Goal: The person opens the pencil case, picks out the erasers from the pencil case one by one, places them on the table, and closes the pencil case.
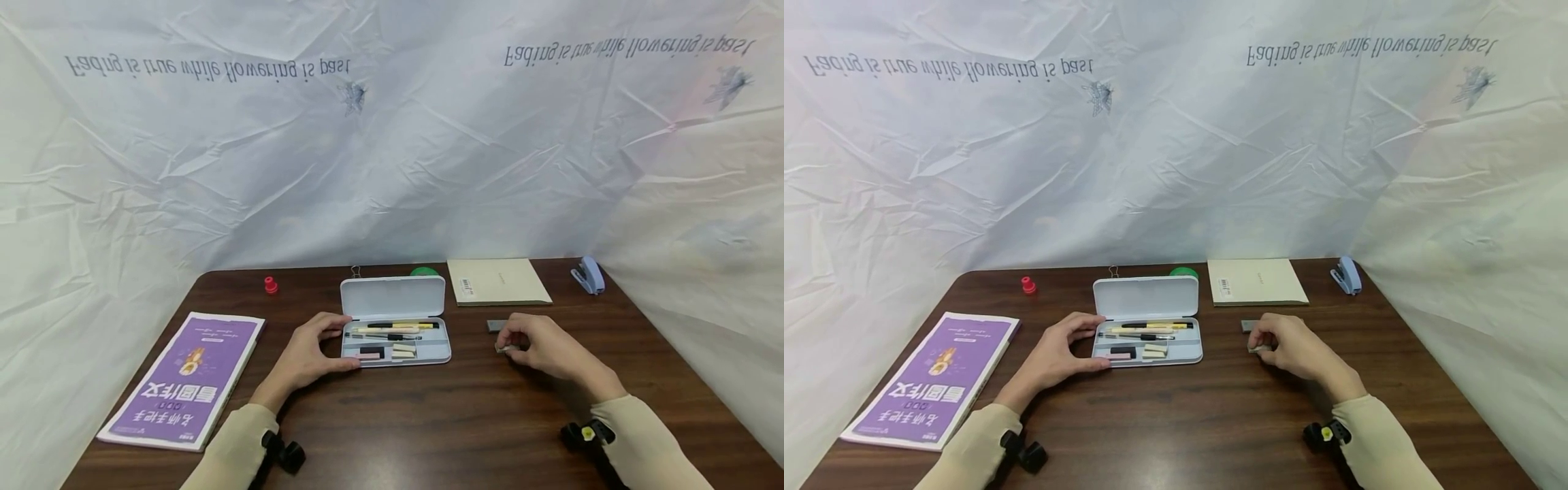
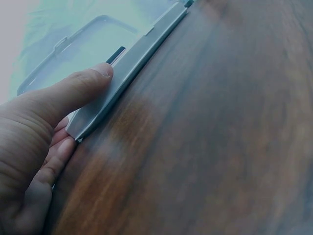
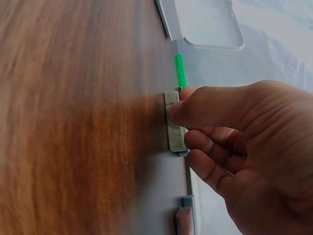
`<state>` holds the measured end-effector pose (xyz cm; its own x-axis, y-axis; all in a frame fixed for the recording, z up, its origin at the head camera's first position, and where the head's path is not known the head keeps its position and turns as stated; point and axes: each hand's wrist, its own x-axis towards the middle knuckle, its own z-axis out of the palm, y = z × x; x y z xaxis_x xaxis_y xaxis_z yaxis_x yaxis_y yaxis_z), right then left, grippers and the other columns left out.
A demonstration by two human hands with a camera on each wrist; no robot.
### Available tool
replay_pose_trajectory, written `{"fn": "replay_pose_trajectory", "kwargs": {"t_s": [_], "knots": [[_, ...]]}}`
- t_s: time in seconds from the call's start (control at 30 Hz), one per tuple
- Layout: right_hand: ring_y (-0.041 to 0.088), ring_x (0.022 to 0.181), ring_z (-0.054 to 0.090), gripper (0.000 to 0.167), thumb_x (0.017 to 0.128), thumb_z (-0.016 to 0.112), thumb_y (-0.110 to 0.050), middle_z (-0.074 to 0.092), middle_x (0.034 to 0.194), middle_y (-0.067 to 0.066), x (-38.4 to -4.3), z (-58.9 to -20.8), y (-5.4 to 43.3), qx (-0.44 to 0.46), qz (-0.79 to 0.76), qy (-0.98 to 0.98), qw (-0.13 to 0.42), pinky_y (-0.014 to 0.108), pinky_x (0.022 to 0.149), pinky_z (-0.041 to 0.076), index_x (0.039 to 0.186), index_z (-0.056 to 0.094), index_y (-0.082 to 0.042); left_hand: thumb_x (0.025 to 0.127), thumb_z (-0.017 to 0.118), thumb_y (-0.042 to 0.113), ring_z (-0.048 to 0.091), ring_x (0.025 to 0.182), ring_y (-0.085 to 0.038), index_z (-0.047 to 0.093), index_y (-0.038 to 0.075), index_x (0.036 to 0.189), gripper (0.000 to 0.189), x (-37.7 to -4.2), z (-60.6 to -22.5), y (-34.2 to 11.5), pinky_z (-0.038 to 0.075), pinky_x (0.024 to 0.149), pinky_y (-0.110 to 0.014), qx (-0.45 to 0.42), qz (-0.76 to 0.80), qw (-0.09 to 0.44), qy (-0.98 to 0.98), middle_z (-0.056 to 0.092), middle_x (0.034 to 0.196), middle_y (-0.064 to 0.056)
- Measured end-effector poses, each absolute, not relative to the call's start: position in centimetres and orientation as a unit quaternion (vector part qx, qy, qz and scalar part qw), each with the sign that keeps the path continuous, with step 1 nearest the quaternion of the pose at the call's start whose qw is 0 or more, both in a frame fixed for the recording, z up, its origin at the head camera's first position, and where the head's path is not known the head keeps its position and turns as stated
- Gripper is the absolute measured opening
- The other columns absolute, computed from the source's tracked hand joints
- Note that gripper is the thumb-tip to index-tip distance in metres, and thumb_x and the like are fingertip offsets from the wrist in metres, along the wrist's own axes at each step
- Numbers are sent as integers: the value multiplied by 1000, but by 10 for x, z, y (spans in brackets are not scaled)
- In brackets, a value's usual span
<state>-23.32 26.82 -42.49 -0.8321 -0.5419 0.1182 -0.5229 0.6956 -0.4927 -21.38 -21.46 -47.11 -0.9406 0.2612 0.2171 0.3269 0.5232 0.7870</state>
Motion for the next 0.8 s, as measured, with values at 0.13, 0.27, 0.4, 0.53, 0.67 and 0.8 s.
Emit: {"fn": "replay_pose_trajectory", "kwargs": {"t_s": [0.13, 0.27, 0.4, 0.53, 0.67, 0.8], "knots": [[8, 86, 63, 29, 93, 86, 2, 69, 97, -12, -232, -422, 266, -288, -259, 922, 6, 28, 73, 59, 98, 78, -25, 75, 107, 41, 71, 129, -22, 71, 15, 147, 85, -215, -471, -214, 60, 114, -42, -169, -457, 36, -873, 68, 145, 0], [5, 89, 67, 25, 95, 88, -2, 72, 100, -14, -232, -418, 258, -285, -270, 919, -38, 32, 77, 63, 101, 79, -24, 75, 107, 42, 71, 130, -22, 70, 16, 147, 85, -215, -471, -214, 60, 114, -42, -167, -455, 34, -874, 68, 145, 1], [7, 92, 69, 23, 97, 86, -3, 75, 105, -10, -233, -407, 244, -290, -294, 908, -76, 35, 77, 64, 109, 80, -22, 75, 107, 41, 70, 130, -22, 70, 17, 147, 85, -215, -471, -215, 60, 114, -43, -165, -454, 33, -875, 68, 145, 1], [9, 95, 70, 26, 99, 84, -3, 78, 112, -2, -235, -396, 225, -299, -319, 896, -76, 38, 80, 66, 118, 80, -20, 75, 107, 41, 70, 130, -22, 70, 17, 148, 85, -215, -471, -215, 60, 114, -43, -163, -455, 32, -875, 68, 145, 1], [9, 97, 72, 29, 99, 84, -1, 78, 116, 3, -239, -388, 203, -316, -345, 881, -67, 40, 84, 69, 122, 80, -16, 75, 107, 42, 70, 130, -22, 70, 17, 148, 86, -215, -471, -215, 60, 114, -42, -165, -456, 30, -874, 68, 145, 1], [12, 98, 73, 30, 98, 84, 1, 78, 116, 5, -243, -384, 181, -346, -365, 862, -65, 36, 84, 69, 123, 80, -14, 75, 107, 42, 70, 130, -22, 70, 16, 148, 86, -214, -470, -215, 60, 114, -42, -166, -456, 29, -874, 67, 145, 0]]}}
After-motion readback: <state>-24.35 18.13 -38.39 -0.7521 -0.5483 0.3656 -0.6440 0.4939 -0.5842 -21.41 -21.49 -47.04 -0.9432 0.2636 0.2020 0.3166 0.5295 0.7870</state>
